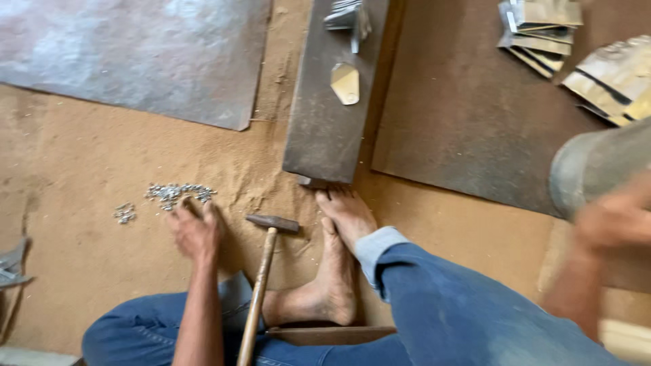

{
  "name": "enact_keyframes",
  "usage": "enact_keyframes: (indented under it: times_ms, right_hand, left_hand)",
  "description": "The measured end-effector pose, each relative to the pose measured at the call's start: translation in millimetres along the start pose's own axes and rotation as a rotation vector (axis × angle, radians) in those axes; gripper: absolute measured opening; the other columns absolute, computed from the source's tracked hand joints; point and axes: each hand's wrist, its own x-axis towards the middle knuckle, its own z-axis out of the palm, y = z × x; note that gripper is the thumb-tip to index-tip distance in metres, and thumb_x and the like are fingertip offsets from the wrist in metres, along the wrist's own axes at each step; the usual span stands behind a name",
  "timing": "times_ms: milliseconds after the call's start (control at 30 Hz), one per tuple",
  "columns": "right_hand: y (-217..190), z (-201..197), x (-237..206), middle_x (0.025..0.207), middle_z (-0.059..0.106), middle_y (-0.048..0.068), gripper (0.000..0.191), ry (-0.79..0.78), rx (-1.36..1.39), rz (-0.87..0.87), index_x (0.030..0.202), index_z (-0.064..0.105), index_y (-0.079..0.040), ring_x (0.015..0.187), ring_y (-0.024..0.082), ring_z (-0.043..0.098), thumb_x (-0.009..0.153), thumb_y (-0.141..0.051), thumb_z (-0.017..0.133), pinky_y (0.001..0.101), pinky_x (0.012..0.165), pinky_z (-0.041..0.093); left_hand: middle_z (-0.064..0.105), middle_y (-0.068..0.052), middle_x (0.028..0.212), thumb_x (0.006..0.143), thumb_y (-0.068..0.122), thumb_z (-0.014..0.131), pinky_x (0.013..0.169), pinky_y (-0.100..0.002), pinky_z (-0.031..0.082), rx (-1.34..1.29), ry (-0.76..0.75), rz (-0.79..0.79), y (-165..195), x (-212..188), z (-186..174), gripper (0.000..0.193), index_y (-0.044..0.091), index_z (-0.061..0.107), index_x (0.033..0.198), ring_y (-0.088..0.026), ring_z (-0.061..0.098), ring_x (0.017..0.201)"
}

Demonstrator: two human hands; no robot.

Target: The person sits on the workshop floor and hammers small flat metal pieces one at a time on a heavy metal block, repositioning each piece between strikes and setting finished pieces aside with other completed pieces.

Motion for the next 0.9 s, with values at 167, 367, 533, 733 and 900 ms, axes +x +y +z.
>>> enact_keyframes:
  times_ms: [167, 367, 533, 733, 900]
  right_hand:
    - [-181, 138, -10, 0.115, 0.069, 0.013, 0.057, -0.241, 0.510, 0.035, 0.139, 0.066, -0.005, 0.106, 0.026, 0.069, 0.101, -0.046, 0.076, 0.0439, 0.086, 0.058]
    - [-252, 230, 8, 0.125, 0.055, 0.017, 0.080, -0.350, 0.299, 0.100, 0.145, 0.058, -0.004, 0.119, 0.032, 0.047, 0.097, -0.067, 0.067, 0.0529, 0.106, 0.039]
    - [-247, 229, -3, 0.124, 0.059, 0.010, 0.061, -0.124, 0.362, 0.021, 0.140, 0.066, -0.008, 0.119, 0.030, 0.049, 0.102, -0.056, 0.068, 0.0492, 0.106, 0.039]
    - [-248, 214, -14, 0.119, 0.059, 0.009, 0.055, -0.092, 0.449, -0.013, 0.133, 0.070, -0.007, 0.117, 0.028, 0.051, 0.102, -0.052, 0.072, 0.0476, 0.105, 0.040]
    - [-247, 219, -10, 0.120, 0.055, 0.009, 0.053, -0.096, 0.525, 0.066, 0.128, 0.069, -0.011, 0.119, 0.027, 0.050, 0.100, -0.056, 0.074, 0.0446, 0.106, 0.043]
  left_hand:
    - [0.065, -0.012, 0.114, 0.107, 0.022, 0.065, 0.081, -0.041, 0.057, -0.180, -0.005, -0.086, 4, 22, 34, 0.016, 0.007, 0.065, 0.112, -0.025, 0.065, 0.093]
    - [0.061, -0.017, 0.103, 0.089, 0.025, 0.076, 0.069, -0.039, 0.054, -0.026, 0.167, 0.199, -4, 6, 30, 0.036, -0.001, 0.066, 0.113, -0.026, 0.063, 0.083]
    - [0.062, -0.012, 0.102, 0.103, 0.016, 0.068, 0.069, -0.037, 0.055, -0.163, 0.069, 0.112, -6, 9, 37, 0.012, 0.004, 0.066, 0.104, -0.024, 0.064, 0.084]
    - [0.071, -0.009, 0.096, 0.104, 0.013, 0.065, 0.071, -0.036, 0.060, -0.365, 0.131, 0.025, -24, 3, 39, 0.011, 0.004, 0.067, 0.109, -0.019, 0.068, 0.082]
    - [0.072, -0.009, 0.090, 0.101, 0.008, 0.057, 0.060, -0.034, 0.059, -0.743, 0.046, -0.314, -30, -7, 26, 0.023, 0.008, 0.067, 0.121, -0.018, 0.068, 0.072]
